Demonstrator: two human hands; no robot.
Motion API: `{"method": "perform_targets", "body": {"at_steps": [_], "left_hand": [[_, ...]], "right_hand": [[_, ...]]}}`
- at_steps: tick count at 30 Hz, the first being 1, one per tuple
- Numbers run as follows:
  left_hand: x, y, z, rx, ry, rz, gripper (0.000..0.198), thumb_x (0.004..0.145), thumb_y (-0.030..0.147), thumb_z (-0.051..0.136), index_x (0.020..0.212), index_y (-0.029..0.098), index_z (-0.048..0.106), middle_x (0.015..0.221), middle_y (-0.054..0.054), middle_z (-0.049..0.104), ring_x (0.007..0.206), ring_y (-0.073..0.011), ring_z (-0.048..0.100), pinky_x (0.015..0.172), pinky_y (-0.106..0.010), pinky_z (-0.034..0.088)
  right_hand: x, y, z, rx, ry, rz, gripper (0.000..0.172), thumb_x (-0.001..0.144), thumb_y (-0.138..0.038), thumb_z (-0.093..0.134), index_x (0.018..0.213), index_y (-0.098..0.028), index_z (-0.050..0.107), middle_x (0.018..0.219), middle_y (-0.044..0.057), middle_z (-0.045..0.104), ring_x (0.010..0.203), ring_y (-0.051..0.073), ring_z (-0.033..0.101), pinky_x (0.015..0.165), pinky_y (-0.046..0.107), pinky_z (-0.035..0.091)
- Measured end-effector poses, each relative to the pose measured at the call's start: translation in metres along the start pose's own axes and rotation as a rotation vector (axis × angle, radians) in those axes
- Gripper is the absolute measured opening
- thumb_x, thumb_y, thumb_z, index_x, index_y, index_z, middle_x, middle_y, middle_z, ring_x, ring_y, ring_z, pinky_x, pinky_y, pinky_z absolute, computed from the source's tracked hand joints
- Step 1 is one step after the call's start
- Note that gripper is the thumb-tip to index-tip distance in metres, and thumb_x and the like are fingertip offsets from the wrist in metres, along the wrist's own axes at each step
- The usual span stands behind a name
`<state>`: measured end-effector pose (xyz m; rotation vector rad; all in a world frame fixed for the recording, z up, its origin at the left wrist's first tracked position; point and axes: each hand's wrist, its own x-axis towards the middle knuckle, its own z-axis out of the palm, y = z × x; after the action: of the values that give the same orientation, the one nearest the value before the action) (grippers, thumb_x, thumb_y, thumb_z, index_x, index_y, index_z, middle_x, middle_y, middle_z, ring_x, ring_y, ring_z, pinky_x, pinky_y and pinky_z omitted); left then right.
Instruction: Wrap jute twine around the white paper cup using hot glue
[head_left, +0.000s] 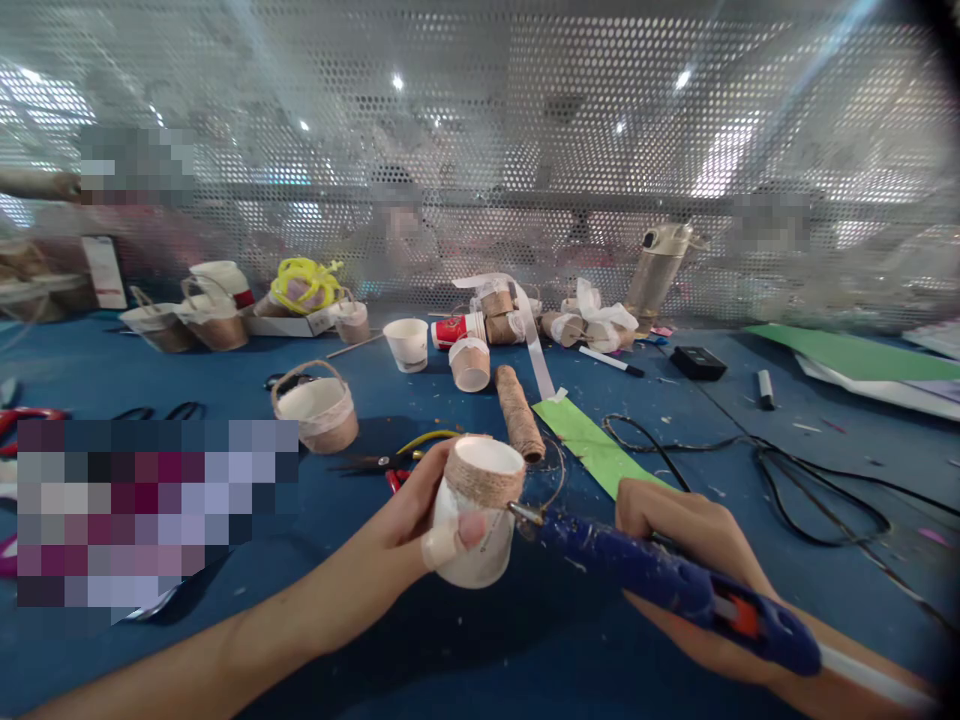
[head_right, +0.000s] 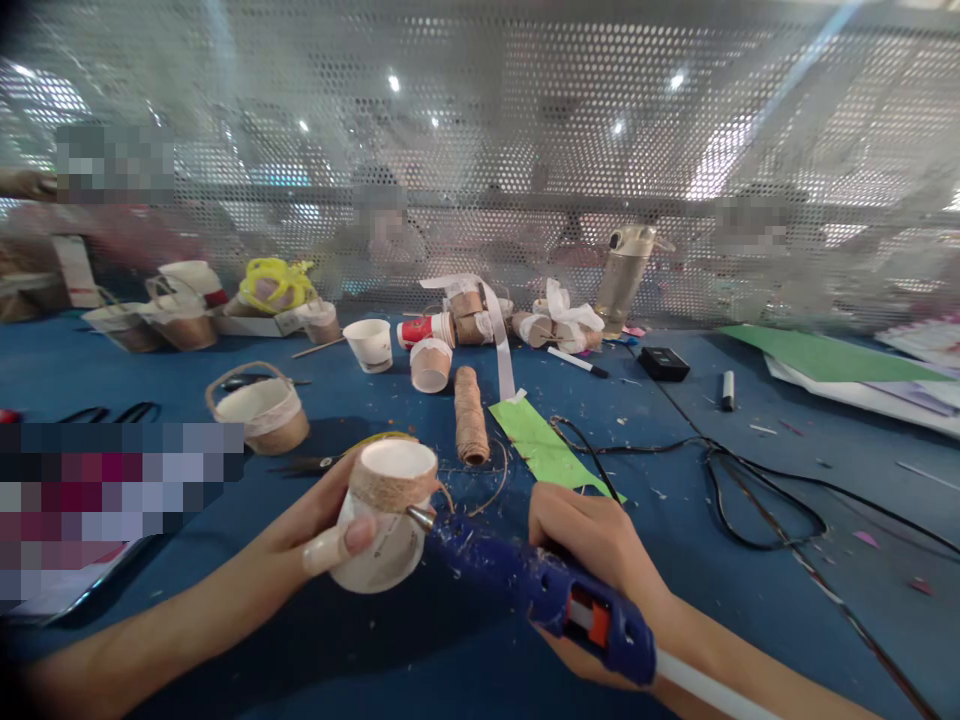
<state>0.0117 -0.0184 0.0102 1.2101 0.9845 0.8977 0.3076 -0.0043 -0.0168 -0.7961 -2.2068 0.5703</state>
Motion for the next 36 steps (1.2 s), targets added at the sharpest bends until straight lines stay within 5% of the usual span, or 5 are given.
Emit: {"method": "perform_targets", "body": {"at_steps": [4, 13, 20, 26, 36], "left_hand": [[-0.003, 0.003, 0.004, -0.024, 0.035, -0.057, 0.073, 0.076, 0.058, 0.092, 0.137, 0.032, 0.061, 0.125, -0.001, 0.073, 0.117, -0.0256, 0.063, 0.103, -0.034, 0.047], [-0.002, 0.003, 0.004, -0.160, 0.006, -0.027, 0.058, 0.080, 0.050, 0.092, 0.130, 0.031, 0.069, 0.126, -0.003, 0.079, 0.117, -0.0265, 0.067, 0.100, -0.035, 0.047], [-0.001, 0.001, 0.005, -0.038, 0.026, -0.010, 0.053, 0.085, 0.055, 0.086, 0.130, 0.033, 0.070, 0.124, 0.001, 0.077, 0.126, -0.0266, 0.062, 0.108, -0.033, 0.043], [0.002, -0.005, -0.004, -0.020, -0.085, -0.002, 0.057, 0.091, 0.052, 0.081, 0.141, 0.031, 0.064, 0.140, -0.004, 0.072, 0.136, -0.0316, 0.057, 0.112, -0.038, 0.041], [0.001, -0.006, -0.006, -0.088, -0.043, -0.034, 0.064, 0.085, 0.057, 0.083, 0.141, 0.034, 0.065, 0.135, -0.003, 0.074, 0.125, -0.0338, 0.063, 0.106, -0.040, 0.044]], "right_hand": [[0.000, 0.000, 0.000, -0.055, -0.005, -0.039, 0.034, 0.081, -0.010, 0.060, 0.084, -0.027, 0.031, 0.073, -0.007, 0.040, 0.059, 0.013, 0.036, 0.056, 0.028, 0.029], [0.003, -0.004, -0.001, -0.104, 0.044, -0.005, 0.035, 0.080, -0.008, 0.060, 0.081, -0.027, 0.030, 0.070, -0.007, 0.038, 0.057, 0.012, 0.033, 0.054, 0.028, 0.029], [0.003, -0.004, 0.002, -0.076, 0.048, -0.022, 0.037, 0.073, -0.005, 0.059, 0.082, -0.027, 0.030, 0.070, -0.008, 0.039, 0.057, 0.012, 0.034, 0.054, 0.027, 0.028], [0.003, -0.005, 0.000, -0.121, 0.033, -0.047, 0.035, 0.082, -0.009, 0.059, 0.083, -0.027, 0.029, 0.071, -0.008, 0.037, 0.057, 0.012, 0.032, 0.055, 0.027, 0.028], [0.004, -0.004, 0.000, -0.125, 0.064, 0.003, 0.035, 0.077, -0.007, 0.058, 0.080, -0.027, 0.029, 0.069, -0.008, 0.037, 0.057, 0.012, 0.032, 0.054, 0.026, 0.027]]}}
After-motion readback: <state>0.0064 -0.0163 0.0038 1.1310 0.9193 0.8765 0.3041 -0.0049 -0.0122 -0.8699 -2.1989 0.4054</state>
